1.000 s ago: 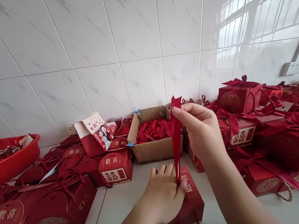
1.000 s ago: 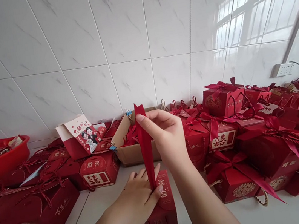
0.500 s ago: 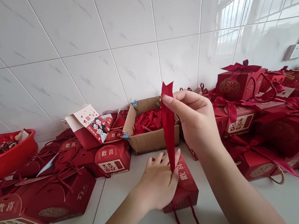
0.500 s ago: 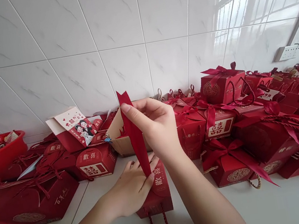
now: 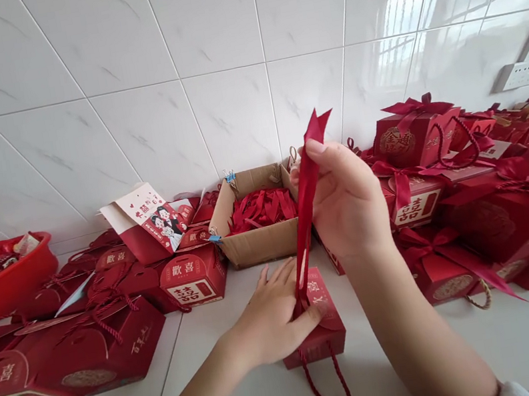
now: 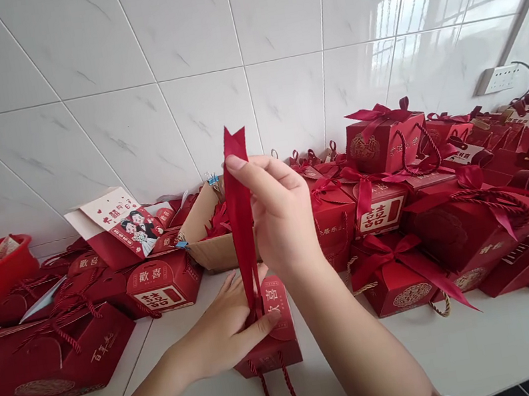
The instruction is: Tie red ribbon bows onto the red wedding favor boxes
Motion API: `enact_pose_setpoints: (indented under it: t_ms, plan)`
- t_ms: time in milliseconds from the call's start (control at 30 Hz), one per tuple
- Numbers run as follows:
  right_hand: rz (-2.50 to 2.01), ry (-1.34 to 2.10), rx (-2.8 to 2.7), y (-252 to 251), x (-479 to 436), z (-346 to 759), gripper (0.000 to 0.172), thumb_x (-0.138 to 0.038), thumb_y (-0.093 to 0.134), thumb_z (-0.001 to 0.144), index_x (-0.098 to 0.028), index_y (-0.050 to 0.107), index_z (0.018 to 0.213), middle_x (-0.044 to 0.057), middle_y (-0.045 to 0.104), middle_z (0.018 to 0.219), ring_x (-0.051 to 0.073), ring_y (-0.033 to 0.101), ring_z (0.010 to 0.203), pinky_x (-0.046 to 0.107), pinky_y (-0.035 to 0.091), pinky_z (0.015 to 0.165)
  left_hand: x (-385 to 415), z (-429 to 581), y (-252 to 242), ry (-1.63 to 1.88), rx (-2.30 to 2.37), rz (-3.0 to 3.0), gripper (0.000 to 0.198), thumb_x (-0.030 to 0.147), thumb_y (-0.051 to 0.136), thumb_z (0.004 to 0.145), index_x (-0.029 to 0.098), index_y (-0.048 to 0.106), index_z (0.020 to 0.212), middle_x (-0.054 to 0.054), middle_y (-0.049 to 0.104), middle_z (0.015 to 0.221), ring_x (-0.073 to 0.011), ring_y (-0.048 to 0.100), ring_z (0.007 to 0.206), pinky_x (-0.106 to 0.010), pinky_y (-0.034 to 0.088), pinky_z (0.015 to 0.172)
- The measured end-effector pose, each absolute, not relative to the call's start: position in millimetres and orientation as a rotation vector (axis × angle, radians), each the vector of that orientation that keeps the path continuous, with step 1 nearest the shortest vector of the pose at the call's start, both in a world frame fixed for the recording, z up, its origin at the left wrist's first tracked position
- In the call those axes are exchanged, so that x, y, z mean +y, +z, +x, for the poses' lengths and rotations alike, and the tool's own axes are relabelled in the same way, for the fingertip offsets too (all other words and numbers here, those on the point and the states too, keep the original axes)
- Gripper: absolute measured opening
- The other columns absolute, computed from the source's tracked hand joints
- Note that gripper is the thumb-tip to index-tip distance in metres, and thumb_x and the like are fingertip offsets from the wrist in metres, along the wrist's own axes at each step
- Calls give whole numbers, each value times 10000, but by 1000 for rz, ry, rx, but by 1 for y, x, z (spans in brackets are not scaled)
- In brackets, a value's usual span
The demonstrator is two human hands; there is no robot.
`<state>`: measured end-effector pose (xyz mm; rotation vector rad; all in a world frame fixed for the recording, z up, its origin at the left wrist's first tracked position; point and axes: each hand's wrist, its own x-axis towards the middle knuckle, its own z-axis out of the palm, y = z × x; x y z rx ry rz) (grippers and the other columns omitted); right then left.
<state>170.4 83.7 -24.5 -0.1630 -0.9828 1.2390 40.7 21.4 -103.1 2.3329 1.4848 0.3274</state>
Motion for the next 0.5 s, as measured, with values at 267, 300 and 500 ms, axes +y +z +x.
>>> enact_pose_setpoints:
  t_ms: [267, 300, 500]
  plan:
    - [-160, 1268, -1026, -30, 87, 162, 202, -330, 694, 763, -231, 556, 653, -14, 575, 661, 144, 596, 650, 294, 517, 628, 21, 50, -111, 312, 1474, 2354, 535, 525, 214, 973, 347, 312, 1468, -29, 305, 1559, -317, 214, 1448, -610, 149, 1153]
    - [-161, 1265, -1041, -30, 88, 161, 195, -338, 694, 762, -232, 562, 666, -14, 581, 672, 145, 599, 657, 294, 514, 627, 21, 52, -113, 348, 1460, 2365, 533, 519, 212, 975, 347, 310, 1469, -30, 315, 1555, -314, 218, 1446, -600, 158, 1155]
    - [-213, 1204, -1171, -31, 88, 159, 207, -412, 648, 801, -229, 587, 726, 1, 640, 734, 168, 640, 710, 306, 516, 615, 22, 56, -113, 420, 1430, 2376, 525, 506, 320, 964, 357, 311, 1467, -60, 394, 1511, -338, 303, 1406, -637, 147, 1138]
